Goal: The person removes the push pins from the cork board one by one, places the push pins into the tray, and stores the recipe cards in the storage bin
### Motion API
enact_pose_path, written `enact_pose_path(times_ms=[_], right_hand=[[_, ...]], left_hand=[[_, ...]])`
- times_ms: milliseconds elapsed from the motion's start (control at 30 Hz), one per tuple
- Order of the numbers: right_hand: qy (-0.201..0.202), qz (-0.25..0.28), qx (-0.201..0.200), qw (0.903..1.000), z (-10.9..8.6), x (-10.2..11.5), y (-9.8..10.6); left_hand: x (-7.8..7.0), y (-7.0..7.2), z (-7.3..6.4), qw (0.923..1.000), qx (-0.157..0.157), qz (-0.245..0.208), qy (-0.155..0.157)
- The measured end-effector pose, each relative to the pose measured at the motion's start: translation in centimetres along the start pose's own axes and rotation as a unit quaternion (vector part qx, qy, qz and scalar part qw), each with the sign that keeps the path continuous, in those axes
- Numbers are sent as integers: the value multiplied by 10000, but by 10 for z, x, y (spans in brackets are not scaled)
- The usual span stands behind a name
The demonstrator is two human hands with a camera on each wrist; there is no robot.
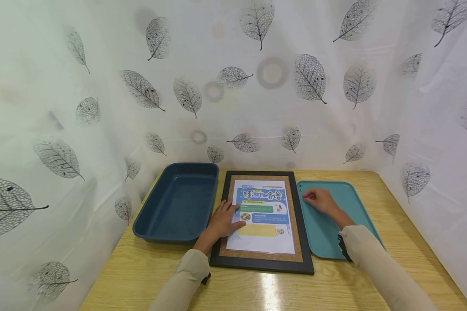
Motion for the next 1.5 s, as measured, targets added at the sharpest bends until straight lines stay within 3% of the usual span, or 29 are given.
enact_pose_path(times_ms=[367,733,1100,1500], right_hand=[[-206,-17,-30,9998,1,-5,-3],[-86,81,-171,9998,4,-7,1],[17,-60,-127,9999,-4,17,-1],[64,-183,251,9995,-8,45,-24]], left_hand=[[-3,-1,0,10000,10,56,-22],[-6,5,1,10000,-59,65,-37],[-4,3,1,10000,-80,24,-21],[0,-1,1,10000,-51,66,17]])
Point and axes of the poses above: each hand's wrist, its own z-axis towards the middle knuckle, its own y-axis out of the back of the hand, x = y × z, the point moved 8 cm from there along z, towards the middle knuckle, and after that the axes turned 15 degrees about -y, right-handed, at the moved point
